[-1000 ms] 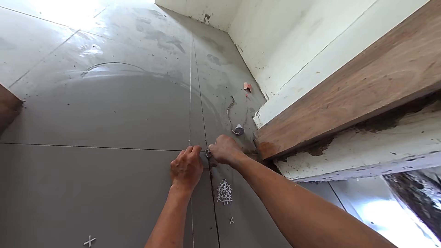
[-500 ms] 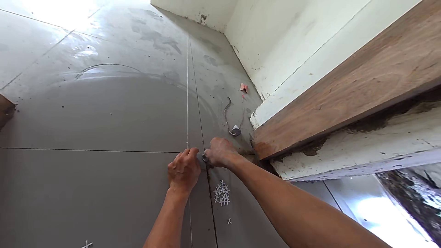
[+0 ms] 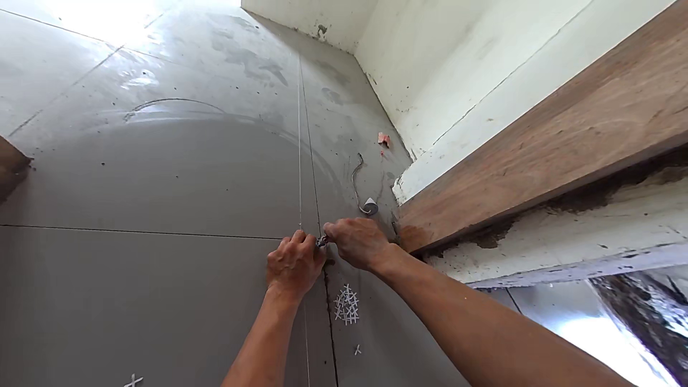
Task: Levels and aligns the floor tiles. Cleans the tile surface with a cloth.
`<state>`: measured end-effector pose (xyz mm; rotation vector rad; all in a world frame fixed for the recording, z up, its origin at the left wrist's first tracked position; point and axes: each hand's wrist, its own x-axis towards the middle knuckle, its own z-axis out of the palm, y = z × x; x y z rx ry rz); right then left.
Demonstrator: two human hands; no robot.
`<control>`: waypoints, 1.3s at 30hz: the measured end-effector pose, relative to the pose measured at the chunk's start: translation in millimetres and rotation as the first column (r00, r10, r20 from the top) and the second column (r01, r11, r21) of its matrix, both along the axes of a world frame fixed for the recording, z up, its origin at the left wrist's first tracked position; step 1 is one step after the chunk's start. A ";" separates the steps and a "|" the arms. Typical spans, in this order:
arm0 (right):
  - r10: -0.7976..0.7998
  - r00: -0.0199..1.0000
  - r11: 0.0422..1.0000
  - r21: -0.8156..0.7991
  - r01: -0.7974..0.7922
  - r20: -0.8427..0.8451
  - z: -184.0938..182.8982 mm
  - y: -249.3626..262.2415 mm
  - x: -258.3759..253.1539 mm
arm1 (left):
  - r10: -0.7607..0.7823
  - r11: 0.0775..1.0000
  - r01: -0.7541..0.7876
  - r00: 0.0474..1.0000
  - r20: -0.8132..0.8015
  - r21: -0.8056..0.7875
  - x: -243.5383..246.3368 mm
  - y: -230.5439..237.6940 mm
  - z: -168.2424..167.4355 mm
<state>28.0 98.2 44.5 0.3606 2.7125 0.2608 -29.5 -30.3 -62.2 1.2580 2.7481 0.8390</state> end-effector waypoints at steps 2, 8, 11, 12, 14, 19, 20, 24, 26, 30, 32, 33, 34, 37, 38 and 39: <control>-0.035 0.999 0.999 -0.001 0.035 -0.012 0.4 -3.4 0.2 | 0.000 0.998 0.002 0.999 0.032 -0.057 -0.8 3.2 4.9; -0.038 0.999 0.999 -0.025 0.037 -0.025 3.3 -9.9 4.4 | -0.040 0.995 0.045 0.997 -0.061 0.092 -0.9 7.7 -7.6; -0.021 0.999 0.999 -0.040 0.020 -0.027 4.0 -11.4 4.1 | -0.015 0.997 0.017 1.000 -0.016 0.071 -1.7 6.3 -3.5; -0.022 0.999 0.999 -0.041 0.021 -0.030 4.0 -10.9 4.3 | 0.004 0.999 -0.005 1.000 0.021 0.050 -1.5 7.4 0.5; -0.032 0.999 0.999 -0.043 0.031 -0.024 5.2 -10.1 3.3 | 0.053 0.998 -0.054 0.996 0.075 0.014 -0.7 11.2 7.1; -0.049 0.999 0.996 -0.078 0.048 -0.011 3.8 -7.7 0.5 | 0.132 0.990 -0.133 0.991 0.020 0.048 6.7 16.0 1.8; -0.048 0.999 0.995 -0.083 0.047 -0.014 4.0 -7.3 0.0 | 0.117 0.993 -0.116 0.993 -0.001 0.033 8.1 16.5 2.4; -0.036 0.999 0.995 -0.096 0.036 0.006 5.4 -4.7 -1.5 | 0.041 0.996 -0.045 0.998 -0.046 -0.072 11.8 19.1 4.3; -0.020 1.000 0.996 -0.082 0.021 0.009 4.4 -3.9 -1.6 | 0.042 0.997 -0.044 0.998 -0.038 -0.060 11.6 21.3 3.8; 0.014 1.000 0.997 -0.075 -0.015 -0.013 2.4 -2.6 0.8 | -0.008 1.000 0.009 0.999 -0.049 0.017 11.1 21.4 -1.6; 0.032 0.999 0.996 -0.076 -0.035 -0.034 2.3 -1.3 1.4 | -0.036 0.999 0.036 0.999 0.001 0.010 8.0 20.5 1.7; 0.034 0.999 0.996 -0.076 -0.036 -0.031 3.0 -1.2 1.5 | -0.059 0.998 0.058 0.998 0.036 0.024 4.9 19.0 2.7; 0.034 0.999 0.997 -0.075 -0.036 -0.024 3.5 -1.1 1.2 | -0.084 0.996 0.081 0.993 0.078 0.040 0.8 17.0 3.8; 0.040 0.999 0.995 -0.089 -0.039 0.009 3.7 2.8 -1.9 | -0.118 0.993 0.110 0.960 0.254 0.043 -11.0 14.4 9.9; 0.041 0.999 0.994 -0.098 -0.039 0.014 3.4 4.4 -2.4 | -0.116 0.993 0.104 0.950 0.291 0.056 -13.4 14.5 10.3; 0.045 0.999 0.994 -0.102 -0.043 0.013 2.6 5.9 -2.7 | -0.112 0.993 0.094 0.944 0.309 0.072 -14.8 14.7 9.8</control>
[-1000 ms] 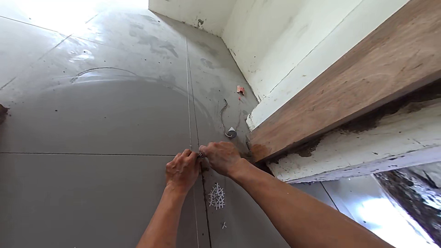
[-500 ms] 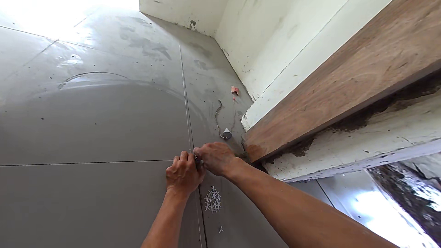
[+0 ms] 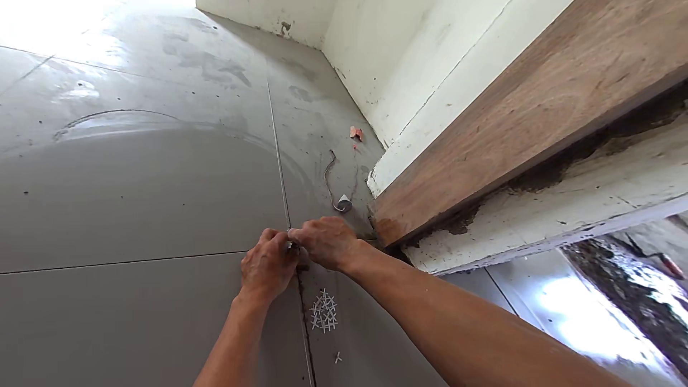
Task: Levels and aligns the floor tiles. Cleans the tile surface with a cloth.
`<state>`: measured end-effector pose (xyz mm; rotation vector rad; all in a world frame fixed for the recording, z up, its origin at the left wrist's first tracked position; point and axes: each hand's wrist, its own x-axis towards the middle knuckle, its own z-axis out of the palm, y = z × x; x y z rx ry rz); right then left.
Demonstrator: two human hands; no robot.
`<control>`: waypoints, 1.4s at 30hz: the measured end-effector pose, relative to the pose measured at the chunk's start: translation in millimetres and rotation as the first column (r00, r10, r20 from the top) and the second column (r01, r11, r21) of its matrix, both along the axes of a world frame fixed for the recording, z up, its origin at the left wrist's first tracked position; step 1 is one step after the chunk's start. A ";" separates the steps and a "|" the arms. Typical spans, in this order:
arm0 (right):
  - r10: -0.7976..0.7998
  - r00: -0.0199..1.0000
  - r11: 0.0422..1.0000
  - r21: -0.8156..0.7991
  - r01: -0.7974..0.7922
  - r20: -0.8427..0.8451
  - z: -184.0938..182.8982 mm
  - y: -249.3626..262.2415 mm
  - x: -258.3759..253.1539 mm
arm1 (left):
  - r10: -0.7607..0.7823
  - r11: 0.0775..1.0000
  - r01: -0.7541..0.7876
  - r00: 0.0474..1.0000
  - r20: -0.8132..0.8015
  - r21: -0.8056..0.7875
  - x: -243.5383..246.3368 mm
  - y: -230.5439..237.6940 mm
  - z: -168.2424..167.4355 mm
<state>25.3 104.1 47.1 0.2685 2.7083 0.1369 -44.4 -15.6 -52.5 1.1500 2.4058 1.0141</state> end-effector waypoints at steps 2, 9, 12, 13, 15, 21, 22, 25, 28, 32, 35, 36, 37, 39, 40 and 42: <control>0.006 1.000 1.000 -0.005 -0.006 0.001 -0.4 1.9 -0.4 | -0.008 1.000 0.008 1.000 -0.008 0.026 -0.6 0.1 -3.5; 0.039 0.999 0.999 -0.010 -0.039 -0.020 -2.9 4.2 1.6 | -0.128 0.991 0.126 0.991 -0.044 -0.047 -5.1 3.2 3.9; 0.056 0.998 0.998 -0.011 -0.057 -0.041 -4.0 5.7 2.8 | -0.154 0.987 0.154 0.988 0.006 -0.043 -10.7 5.6 4.1; 0.057 0.997 0.998 -0.013 -0.058 -0.045 -4.1 5.9 3.1 | -0.158 0.987 0.159 0.987 0.029 -0.021 -12.8 4.7 2.7; 0.057 0.995 0.998 -0.023 -0.060 -0.082 -8.9 8.9 5.3 | -0.136 0.988 0.134 0.990 0.034 0.073 -13.4 0.1 -4.6; -0.250 0.950 0.931 -0.316 0.184 -0.184 -33.7 28.0 23.3 | 0.030 0.964 0.024 0.980 -0.195 0.266 -1.8 -0.3 -22.6; -0.277 0.940 0.917 -0.347 0.197 -0.200 -39.3 26.4 24.7 | 0.036 0.963 0.025 0.975 -0.218 0.268 -0.8 0.4 -22.2; -0.296 0.939 0.902 -0.374 0.215 -0.174 -47.4 22.5 19.7 | 0.032 0.971 0.034 0.962 -0.270 0.235 1.1 4.5 -18.9; -0.250 0.948 0.918 -0.360 0.166 -0.199 -51.2 23.6 16.0 | -0.030 0.987 0.075 0.955 -0.294 0.145 -2.1 6.9 -15.0; -0.214 0.957 0.927 -0.348 0.136 -0.196 -51.9 24.6 13.3 | -0.113 0.982 0.149 0.954 -0.279 0.114 -8.1 10.0 -10.3; -0.234 0.943 0.922 -0.362 0.139 -0.235 -60.3 23.8 12.6 | -0.135 0.977 0.178 0.946 -0.296 0.121 -11.2 9.5 -9.6; -0.236 0.938 0.919 -0.372 0.131 -0.253 -64.0 23.5 12.5 | -0.134 0.975 0.180 0.942 -0.308 0.128 -12.1 8.6 -10.6; -0.236 0.936 0.918 -0.377 0.126 -0.261 -66.2 23.1 12.3 | -0.133 0.974 0.183 0.939 -0.317 0.132 -12.4 7.5 -11.7; -0.245 0.937 0.919 -0.368 0.142 -0.251 -65.5 21.7 13.4 | -0.134 0.971 0.189 0.937 -0.322 0.147 -11.5 7.9 -12.2; -0.255 0.935 0.920 -0.361 0.155 -0.247 -64.9 20.6 14.3 | -0.136 0.971 0.191 0.937 -0.322 0.144 -11.1 8.5 -11.4; -0.280 0.926 0.919 -0.349 0.183 -0.252 -65.6 17.3 14.5 | -0.140 0.976 0.186 0.935 -0.327 0.111 -11.3 9.2 -8.1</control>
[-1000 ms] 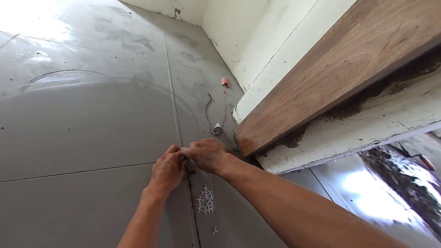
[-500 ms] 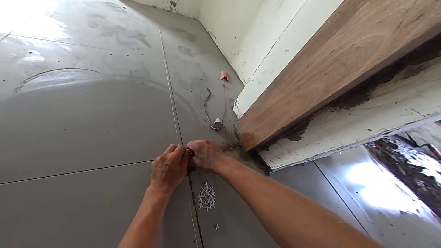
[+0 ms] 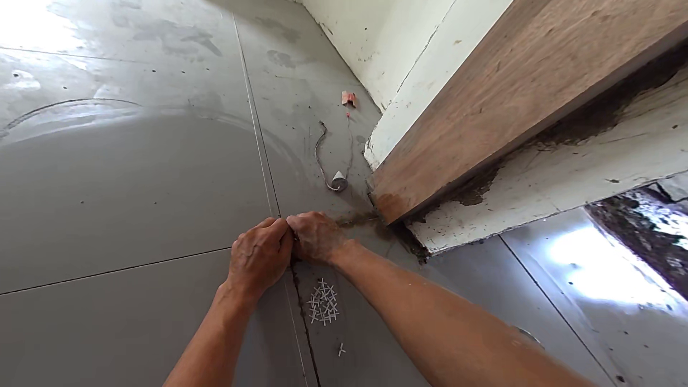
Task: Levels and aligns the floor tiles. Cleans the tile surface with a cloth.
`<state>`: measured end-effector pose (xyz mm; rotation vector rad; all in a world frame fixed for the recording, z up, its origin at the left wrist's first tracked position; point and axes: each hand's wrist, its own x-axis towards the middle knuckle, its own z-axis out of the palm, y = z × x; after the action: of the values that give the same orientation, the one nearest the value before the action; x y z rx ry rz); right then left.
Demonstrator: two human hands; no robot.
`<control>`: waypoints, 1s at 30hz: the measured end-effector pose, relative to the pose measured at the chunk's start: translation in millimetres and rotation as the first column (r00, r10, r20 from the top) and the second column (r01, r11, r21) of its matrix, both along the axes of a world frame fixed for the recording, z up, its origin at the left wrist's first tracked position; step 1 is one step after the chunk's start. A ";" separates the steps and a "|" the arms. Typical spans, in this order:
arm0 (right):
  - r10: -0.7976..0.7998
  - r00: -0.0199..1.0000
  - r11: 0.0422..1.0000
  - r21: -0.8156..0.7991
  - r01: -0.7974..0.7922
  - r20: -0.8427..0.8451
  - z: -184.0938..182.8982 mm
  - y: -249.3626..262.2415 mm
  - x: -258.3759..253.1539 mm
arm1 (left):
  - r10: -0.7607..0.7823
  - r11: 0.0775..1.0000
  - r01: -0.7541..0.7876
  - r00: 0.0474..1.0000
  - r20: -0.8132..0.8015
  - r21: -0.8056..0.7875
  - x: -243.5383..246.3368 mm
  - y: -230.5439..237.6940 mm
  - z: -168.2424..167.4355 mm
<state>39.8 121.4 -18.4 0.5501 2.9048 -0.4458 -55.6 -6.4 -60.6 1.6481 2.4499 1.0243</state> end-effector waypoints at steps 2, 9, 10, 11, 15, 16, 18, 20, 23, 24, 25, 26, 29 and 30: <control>-0.048 0.999 0.999 0.006 0.048 -0.012 -2.6 -3.1 1.1 | 0.004 0.998 -0.004 1.000 -0.002 -0.062 0.7 1.6 7.0; -0.177 0.982 0.984 -0.024 0.179 0.066 9.2 -14.7 3.8 | 0.049 0.998 -0.047 0.998 0.027 -0.049 8.0 -1.7 4.9; -0.176 0.981 0.983 -0.045 0.181 0.086 13.5 -12.4 6.1 | 0.066 0.998 -0.067 0.998 0.014 0.009 8.4 -2.4 -1.1; -0.167 0.982 0.982 -0.072 0.173 0.091 17.2 -8.6 8.8 | 0.078 0.995 -0.079 0.997 0.010 0.058 7.3 -2.5 -5.4; -0.106 0.994 0.986 -0.128 0.109 0.035 18.8 -0.4 25.2 | 0.092 0.973 -0.114 0.989 0.114 0.203 7.7 -8.8 -12.4; -0.095 0.995 0.987 -0.131 0.095 0.007 18.3 1.7 26.9 | 0.124 0.956 -0.157 0.981 0.147 0.246 7.6 -10.3 -11.3; -0.081 0.995 0.988 -0.136 0.074 -0.049 18.2 7.2 25.4 | 0.206 0.917 -0.257 0.960 0.190 0.304 8.0 -11.7 -8.2; -0.069 0.996 0.988 -0.143 0.060 -0.059 19.3 9.3 21.5 | 0.215 0.911 -0.259 0.962 0.165 0.321 9.9 -11.9 -8.8; -0.082 0.997 0.985 -0.148 0.083 0.009 23.7 4.0 17.8 | 0.177 0.930 -0.194 0.981 0.083 0.311 13.3 -7.9 -13.7; -0.105 0.994 0.981 -0.160 0.107 0.016 23.7 0.4 17.7 | 0.169 0.936 -0.179 0.984 0.058 0.304 14.0 -6.4 -15.5; -0.135 0.991 0.978 -0.157 0.135 0.010 21.7 -3.4 17.6 | 0.157 0.943 -0.158 0.987 0.027 0.292 14.4 -5.5 -17.3; -0.161 0.987 0.977 -0.141 0.158 -0.012 17.4 -6.9 17.3 | 0.146 0.951 -0.139 0.989 -0.004 0.276 14.4 -5.2 -18.7; -0.226 0.971 0.973 -0.071 0.222 -0.072 2.0 -16.3 17.3 | 0.129 0.969 -0.117 0.991 -0.043 0.215 14.3 -5.2 -18.8; -0.239 0.966 0.971 -0.052 0.235 -0.099 -2.7 -18.6 17.7 | 0.131 0.973 -0.121 0.991 -0.037 0.198 14.1 -4.5 -18.0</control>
<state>57.5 102.8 -21.1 0.9003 2.9314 -0.5789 -41.5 -10.9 -78.6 1.6040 2.5897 1.2945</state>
